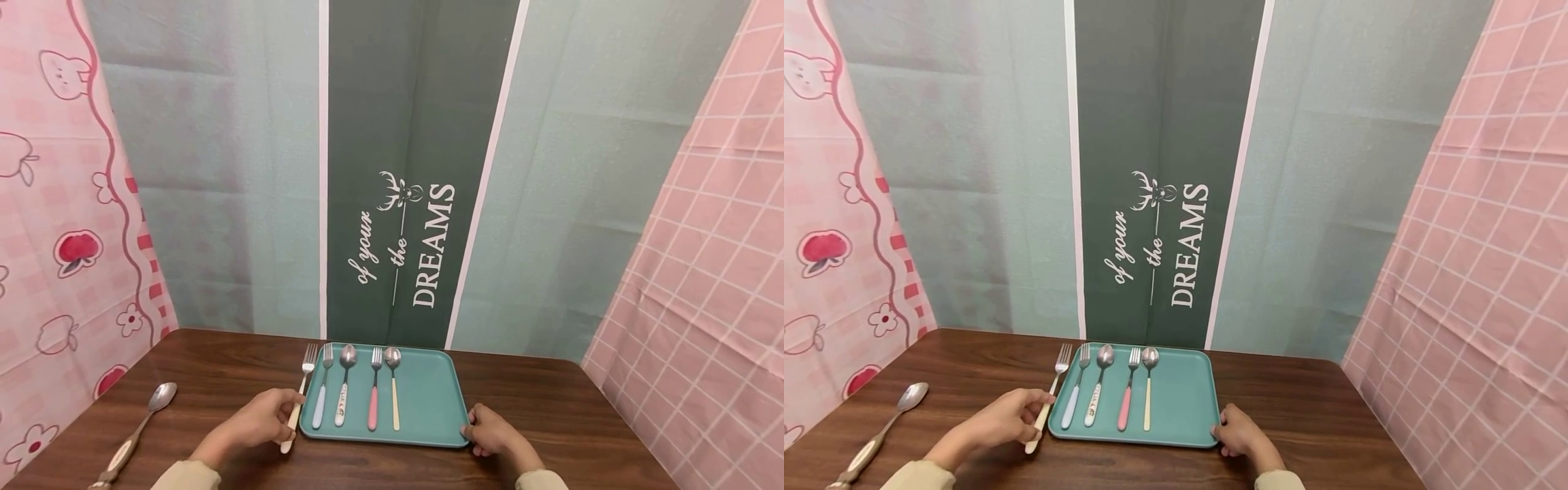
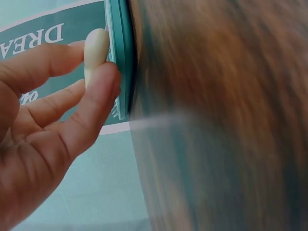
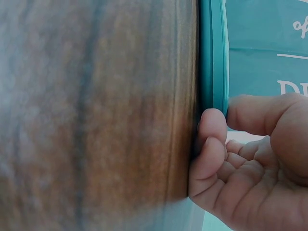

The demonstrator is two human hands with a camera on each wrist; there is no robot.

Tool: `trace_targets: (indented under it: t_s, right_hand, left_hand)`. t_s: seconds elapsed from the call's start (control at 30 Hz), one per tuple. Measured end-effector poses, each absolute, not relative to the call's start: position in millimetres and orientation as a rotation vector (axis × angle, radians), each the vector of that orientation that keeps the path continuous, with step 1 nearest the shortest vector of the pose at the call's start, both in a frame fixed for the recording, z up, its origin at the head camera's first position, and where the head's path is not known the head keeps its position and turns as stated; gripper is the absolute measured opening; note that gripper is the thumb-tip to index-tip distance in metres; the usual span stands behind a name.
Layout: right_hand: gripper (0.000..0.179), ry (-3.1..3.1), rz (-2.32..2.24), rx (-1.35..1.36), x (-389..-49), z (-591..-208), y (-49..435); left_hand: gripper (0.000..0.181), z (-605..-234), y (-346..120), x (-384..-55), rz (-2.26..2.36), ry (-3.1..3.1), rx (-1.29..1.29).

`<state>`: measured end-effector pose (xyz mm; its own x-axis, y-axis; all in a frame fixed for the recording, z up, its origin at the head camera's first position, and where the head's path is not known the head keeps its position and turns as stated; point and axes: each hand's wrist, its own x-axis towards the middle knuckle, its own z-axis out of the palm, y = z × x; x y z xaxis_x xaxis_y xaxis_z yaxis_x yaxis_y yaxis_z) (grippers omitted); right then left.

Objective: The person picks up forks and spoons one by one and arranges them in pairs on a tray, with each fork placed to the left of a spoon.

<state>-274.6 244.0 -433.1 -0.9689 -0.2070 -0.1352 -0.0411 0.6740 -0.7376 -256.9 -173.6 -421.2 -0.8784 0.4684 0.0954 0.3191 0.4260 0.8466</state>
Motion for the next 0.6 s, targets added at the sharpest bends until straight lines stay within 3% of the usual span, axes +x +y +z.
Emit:
trace_targets:
  t_s: [0.6]
  right_hand:
    - [0.017,2.665,-1.19,-0.227,-274,-433,246]
  left_hand:
    - [0.048,-415,-144,-272,1.57,2.427,0.638]
